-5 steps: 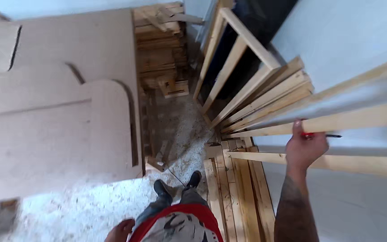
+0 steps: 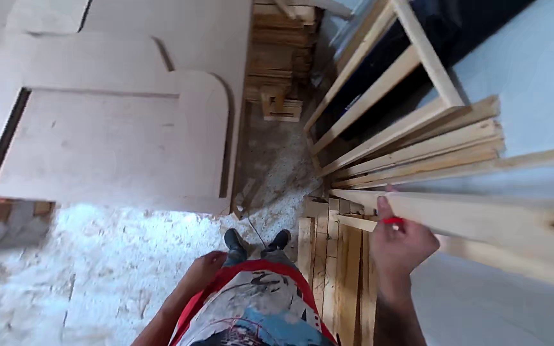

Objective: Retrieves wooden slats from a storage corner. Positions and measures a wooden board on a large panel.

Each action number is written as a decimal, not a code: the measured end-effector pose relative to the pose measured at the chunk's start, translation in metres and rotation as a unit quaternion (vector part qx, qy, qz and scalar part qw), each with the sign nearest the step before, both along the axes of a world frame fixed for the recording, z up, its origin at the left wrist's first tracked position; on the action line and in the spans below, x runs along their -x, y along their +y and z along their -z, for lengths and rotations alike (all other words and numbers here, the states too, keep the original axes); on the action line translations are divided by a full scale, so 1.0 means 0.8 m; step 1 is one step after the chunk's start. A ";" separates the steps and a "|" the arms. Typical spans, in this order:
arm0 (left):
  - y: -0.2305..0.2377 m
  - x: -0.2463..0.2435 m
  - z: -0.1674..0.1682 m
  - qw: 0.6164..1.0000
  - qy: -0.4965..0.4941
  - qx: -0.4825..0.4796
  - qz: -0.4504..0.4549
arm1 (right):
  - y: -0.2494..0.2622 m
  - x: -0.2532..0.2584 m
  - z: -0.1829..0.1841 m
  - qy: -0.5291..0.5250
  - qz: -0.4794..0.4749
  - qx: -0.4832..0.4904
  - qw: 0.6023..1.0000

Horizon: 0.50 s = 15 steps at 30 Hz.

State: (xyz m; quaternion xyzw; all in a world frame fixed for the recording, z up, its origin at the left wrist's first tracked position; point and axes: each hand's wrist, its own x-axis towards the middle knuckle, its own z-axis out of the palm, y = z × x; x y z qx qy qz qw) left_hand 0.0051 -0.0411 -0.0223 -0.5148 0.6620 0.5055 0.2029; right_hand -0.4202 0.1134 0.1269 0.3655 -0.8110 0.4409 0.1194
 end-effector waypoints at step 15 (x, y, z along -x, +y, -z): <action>0.019 0.127 -0.061 0.877 0.344 -0.314 -0.117 | -0.031 -0.251 0.082 0.004 -0.173 -0.037 0.984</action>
